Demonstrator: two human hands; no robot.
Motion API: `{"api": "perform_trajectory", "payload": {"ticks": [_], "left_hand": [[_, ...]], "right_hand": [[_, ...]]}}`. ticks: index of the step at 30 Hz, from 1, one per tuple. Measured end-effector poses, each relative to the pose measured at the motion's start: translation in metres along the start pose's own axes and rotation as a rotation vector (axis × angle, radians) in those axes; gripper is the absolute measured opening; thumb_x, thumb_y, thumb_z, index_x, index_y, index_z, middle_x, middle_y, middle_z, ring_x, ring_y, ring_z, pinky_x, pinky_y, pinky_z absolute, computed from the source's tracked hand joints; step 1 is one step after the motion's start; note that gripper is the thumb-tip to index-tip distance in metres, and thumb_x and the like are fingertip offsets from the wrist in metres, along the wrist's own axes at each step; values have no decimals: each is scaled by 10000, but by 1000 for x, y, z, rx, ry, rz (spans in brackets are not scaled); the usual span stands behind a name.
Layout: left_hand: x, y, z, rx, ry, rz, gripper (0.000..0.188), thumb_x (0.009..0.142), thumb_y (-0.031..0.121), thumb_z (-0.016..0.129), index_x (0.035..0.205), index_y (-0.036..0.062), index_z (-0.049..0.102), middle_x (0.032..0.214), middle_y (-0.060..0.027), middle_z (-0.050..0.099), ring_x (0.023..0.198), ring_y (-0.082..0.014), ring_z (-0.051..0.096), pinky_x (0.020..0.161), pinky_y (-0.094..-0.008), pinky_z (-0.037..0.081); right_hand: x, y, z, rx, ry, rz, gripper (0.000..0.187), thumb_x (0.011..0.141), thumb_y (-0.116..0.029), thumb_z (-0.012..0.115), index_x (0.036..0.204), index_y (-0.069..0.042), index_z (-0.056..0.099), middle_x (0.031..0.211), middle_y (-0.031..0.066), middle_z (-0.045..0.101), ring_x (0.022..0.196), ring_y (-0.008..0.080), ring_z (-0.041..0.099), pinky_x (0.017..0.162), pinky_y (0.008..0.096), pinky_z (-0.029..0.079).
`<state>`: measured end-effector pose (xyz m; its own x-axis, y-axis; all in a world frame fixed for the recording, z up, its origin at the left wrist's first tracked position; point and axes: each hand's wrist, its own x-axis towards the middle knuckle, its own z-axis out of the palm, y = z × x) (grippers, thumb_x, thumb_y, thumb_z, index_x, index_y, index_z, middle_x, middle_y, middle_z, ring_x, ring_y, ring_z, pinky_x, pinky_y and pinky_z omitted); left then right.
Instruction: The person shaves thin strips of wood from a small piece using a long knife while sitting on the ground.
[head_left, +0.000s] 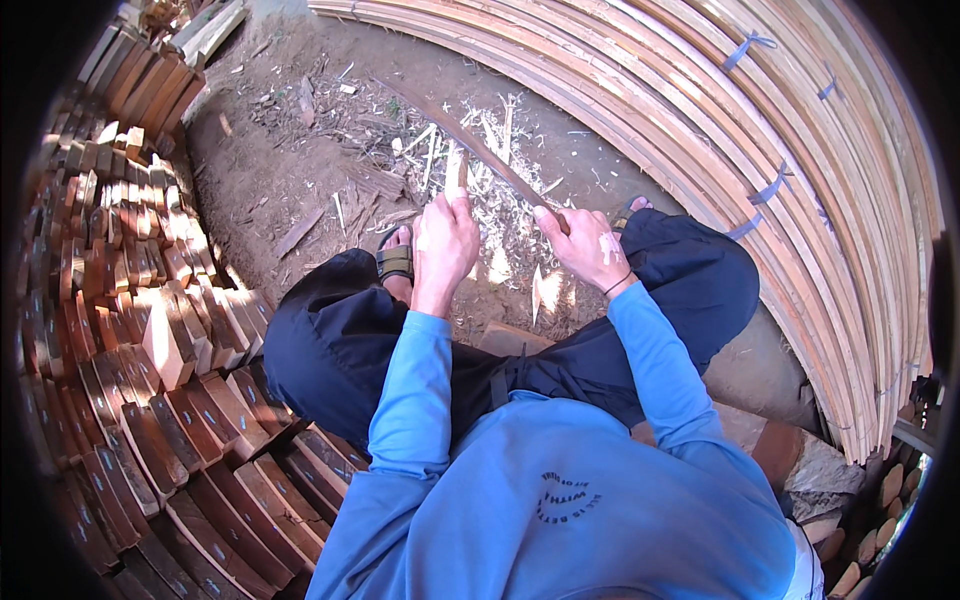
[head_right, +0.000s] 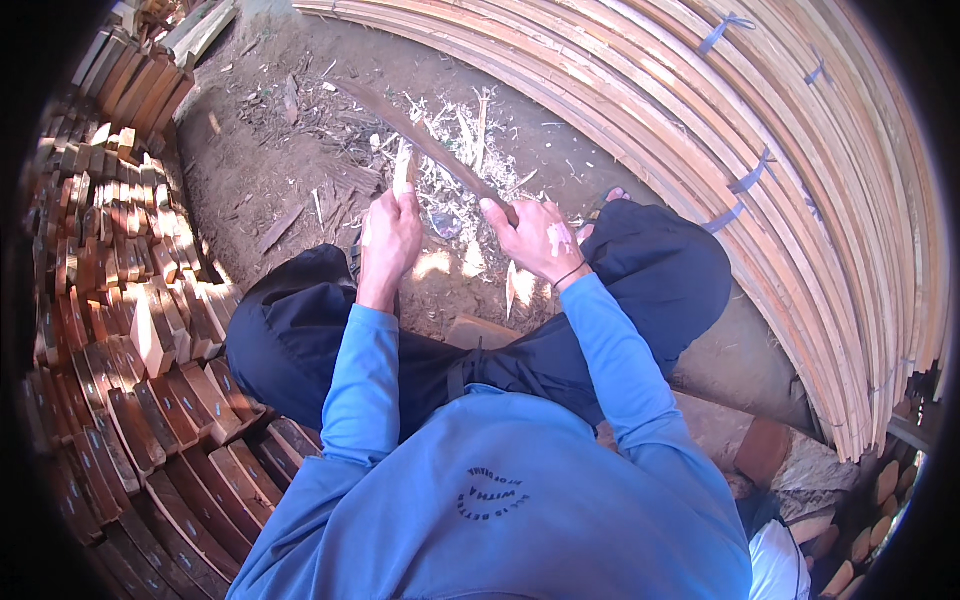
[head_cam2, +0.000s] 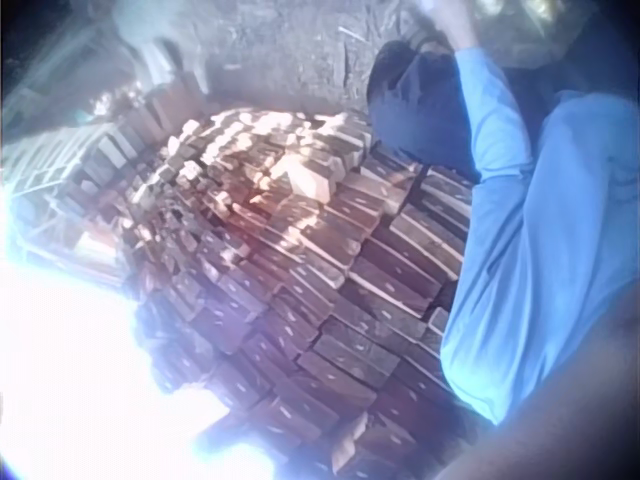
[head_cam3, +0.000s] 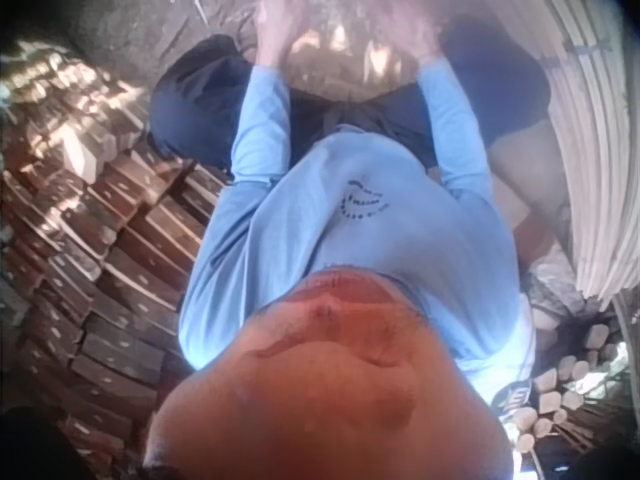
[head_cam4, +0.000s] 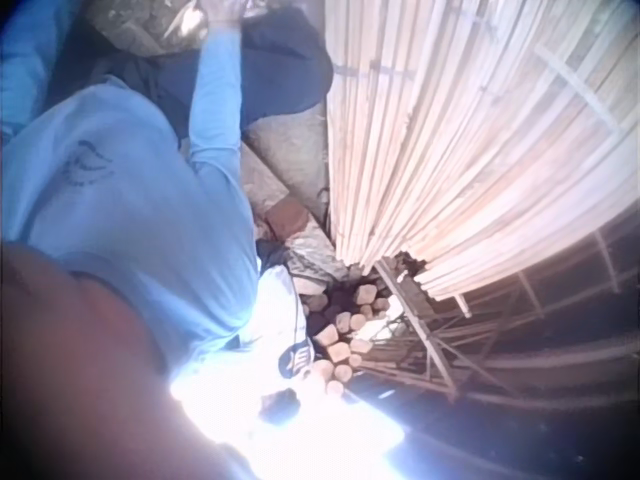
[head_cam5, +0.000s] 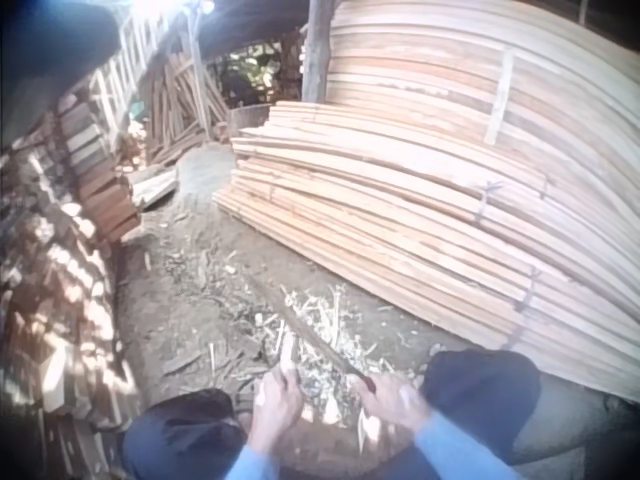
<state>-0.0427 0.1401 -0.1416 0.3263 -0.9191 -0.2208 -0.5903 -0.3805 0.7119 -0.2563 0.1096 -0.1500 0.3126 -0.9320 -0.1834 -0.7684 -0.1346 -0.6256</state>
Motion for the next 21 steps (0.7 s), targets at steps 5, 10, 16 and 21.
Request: {"api": "perform_trajectory", "payload": {"ticks": [5, 10, 16, 21], "left_hand": [[-7, -1, 8, 35, -15, 75, 438, 1066, 320, 423, 980, -56, 630, 902, -309, 663, 920, -498, 625, 855, -587, 452], [-2, -5, 12, -23, -60, 38, 447, 1065, 338, 429, 958, -44, 635, 877, -288, 662, 911, -477, 637, 833, -556, 460], [1, -19, 18, -21, 17, 65, 485, 1070, 376, 442, 899, -34, 638, 788, -251, 650, 822, -425, 653, 752, -517, 465], [-14, 1, 8, -39, 8, 153, 463, 1072, 350, 460, 883, -35, 636, 748, -253, 635, 753, -426, 641, 706, -522, 458]], "right_hand": [[21, -3, -1, 19, 34, 105, 689, 987, -573, 514, 794, 66, 686, 747, 315, 647, 795, 488, 672, 784, 532, 510], [16, 5, -1, 74, 13, 41, 632, 1030, -501, 510, 763, 60, 626, 640, 279, 561, 631, 441, 583, 646, 511, 442], [-5, 3, 0, 11, -27, 3, 654, 1026, -529, 508, 752, 53, 624, 627, 275, 547, 619, 442, 576, 628, 520, 429], [23, 12, 2, 27, 49, 136, 717, 1002, -585, 488, 754, 62, 671, 696, 291, 639, 745, 467, 665, 751, 545, 490]]}}
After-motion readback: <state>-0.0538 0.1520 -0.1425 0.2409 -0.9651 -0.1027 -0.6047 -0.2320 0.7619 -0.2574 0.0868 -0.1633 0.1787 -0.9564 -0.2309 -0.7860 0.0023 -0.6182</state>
